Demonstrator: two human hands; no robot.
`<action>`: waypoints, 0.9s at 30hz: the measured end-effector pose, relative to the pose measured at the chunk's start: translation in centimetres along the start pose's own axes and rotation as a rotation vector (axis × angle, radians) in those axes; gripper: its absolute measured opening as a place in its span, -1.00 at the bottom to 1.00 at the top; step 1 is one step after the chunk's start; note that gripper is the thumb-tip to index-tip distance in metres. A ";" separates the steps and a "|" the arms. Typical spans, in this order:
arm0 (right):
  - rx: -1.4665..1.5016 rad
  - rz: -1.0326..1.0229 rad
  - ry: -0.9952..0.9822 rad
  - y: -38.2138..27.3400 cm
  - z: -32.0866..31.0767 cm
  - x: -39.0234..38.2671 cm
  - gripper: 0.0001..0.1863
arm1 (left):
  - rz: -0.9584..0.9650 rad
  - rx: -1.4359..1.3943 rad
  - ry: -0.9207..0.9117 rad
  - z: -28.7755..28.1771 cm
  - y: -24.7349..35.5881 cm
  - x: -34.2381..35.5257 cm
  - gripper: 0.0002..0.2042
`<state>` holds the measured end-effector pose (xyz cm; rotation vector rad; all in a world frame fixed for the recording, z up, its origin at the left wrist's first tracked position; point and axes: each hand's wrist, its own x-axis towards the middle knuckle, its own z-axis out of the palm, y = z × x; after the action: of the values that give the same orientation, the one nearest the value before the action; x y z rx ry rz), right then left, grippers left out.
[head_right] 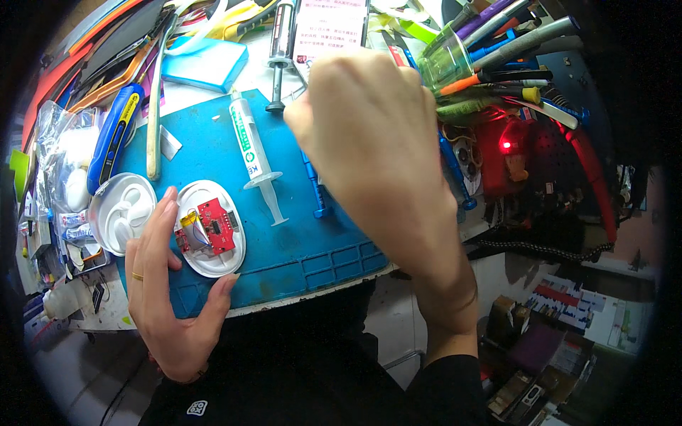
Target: The person solders a small red circuit board inside a white earbud charging case. They use a soldering iron and tweezers to attach components, and apply flux from a syringe to the board. The person repeatedly heats and adjusts connections on the board throughout the clip.
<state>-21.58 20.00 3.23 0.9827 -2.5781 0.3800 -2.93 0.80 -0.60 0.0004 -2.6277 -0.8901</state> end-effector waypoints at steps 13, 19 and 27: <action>0.930 0.103 0.194 -0.4 -5.9 -6.0 -0.72 | -0.017 0.013 -0.011 0.2 -0.1 -0.1 -0.21; 0.838 0.219 -0.059 -2.0 -4.4 -9.4 -0.64 | -0.019 0.012 -0.015 0.2 0.1 0.0 -0.20; 0.878 0.059 -0.156 -3.6 -3.6 -11.1 -0.55 | -0.010 0.043 -0.047 -0.1 0.1 0.2 -0.16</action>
<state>-10.58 25.23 2.31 1.2174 -2.5740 1.5905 -3.11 0.80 -0.44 0.0034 -2.6920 -0.8470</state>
